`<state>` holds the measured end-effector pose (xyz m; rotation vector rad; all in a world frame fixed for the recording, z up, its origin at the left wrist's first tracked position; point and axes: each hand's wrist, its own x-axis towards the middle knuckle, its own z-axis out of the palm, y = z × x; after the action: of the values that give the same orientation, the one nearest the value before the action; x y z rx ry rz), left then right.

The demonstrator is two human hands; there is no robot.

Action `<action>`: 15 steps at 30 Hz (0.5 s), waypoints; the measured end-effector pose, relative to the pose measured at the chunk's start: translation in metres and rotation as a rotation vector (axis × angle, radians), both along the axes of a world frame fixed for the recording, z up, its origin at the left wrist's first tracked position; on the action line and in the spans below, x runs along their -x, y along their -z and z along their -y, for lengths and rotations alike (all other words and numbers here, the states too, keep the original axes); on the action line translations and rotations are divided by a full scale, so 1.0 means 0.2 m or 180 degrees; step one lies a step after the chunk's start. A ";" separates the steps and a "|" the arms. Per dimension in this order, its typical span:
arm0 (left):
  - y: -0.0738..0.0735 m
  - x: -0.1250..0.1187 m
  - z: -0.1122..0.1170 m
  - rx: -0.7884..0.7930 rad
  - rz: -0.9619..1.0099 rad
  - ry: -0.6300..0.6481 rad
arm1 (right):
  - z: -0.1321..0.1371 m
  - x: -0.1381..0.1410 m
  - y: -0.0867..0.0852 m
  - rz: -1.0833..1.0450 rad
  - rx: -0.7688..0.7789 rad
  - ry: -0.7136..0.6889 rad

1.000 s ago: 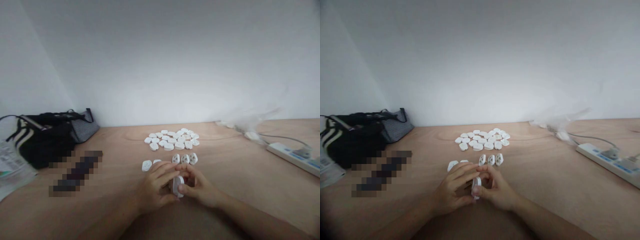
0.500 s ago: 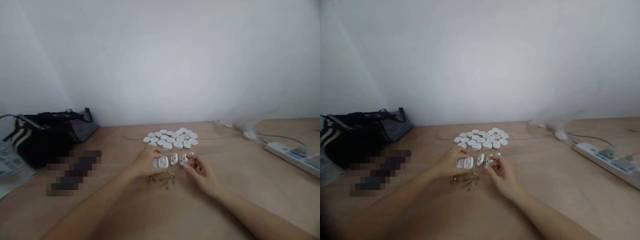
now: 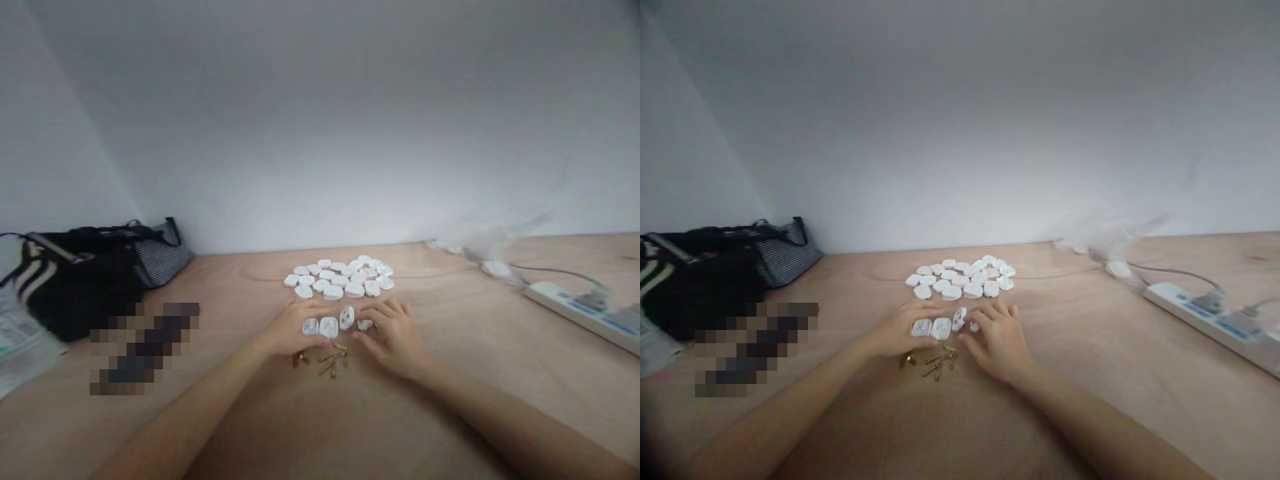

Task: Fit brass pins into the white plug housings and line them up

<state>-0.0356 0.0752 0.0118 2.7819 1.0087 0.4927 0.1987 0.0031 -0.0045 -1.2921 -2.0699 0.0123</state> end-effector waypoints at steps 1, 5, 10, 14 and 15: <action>0.01 0.00 0.00 -0.0002 0.0017 0.0016 | -0.02 0.01 -0.01 0.0166 -0.0020 -0.0006; 0.05 0.00 0.00 -0.0014 0.0020 -0.0117 | -0.11 0.06 -0.03 0.0626 0.0006 -0.0077; 0.05 0.00 0.04 -0.0291 0.0240 -0.0337 | -0.19 0.10 -0.02 0.0759 0.0165 -0.0112; 0.03 0.08 0.16 -0.0426 0.0648 -0.0170 | -0.18 0.10 -0.02 0.0650 0.0138 -0.0145; 0.04 0.10 0.19 -0.0419 0.0677 -0.0077 | -0.17 0.09 -0.03 0.0535 0.0100 -0.0200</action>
<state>-0.0562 0.0373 0.0047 2.7554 0.9958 0.8670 0.1807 0.0367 0.0008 -1.2845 -2.2606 -0.0371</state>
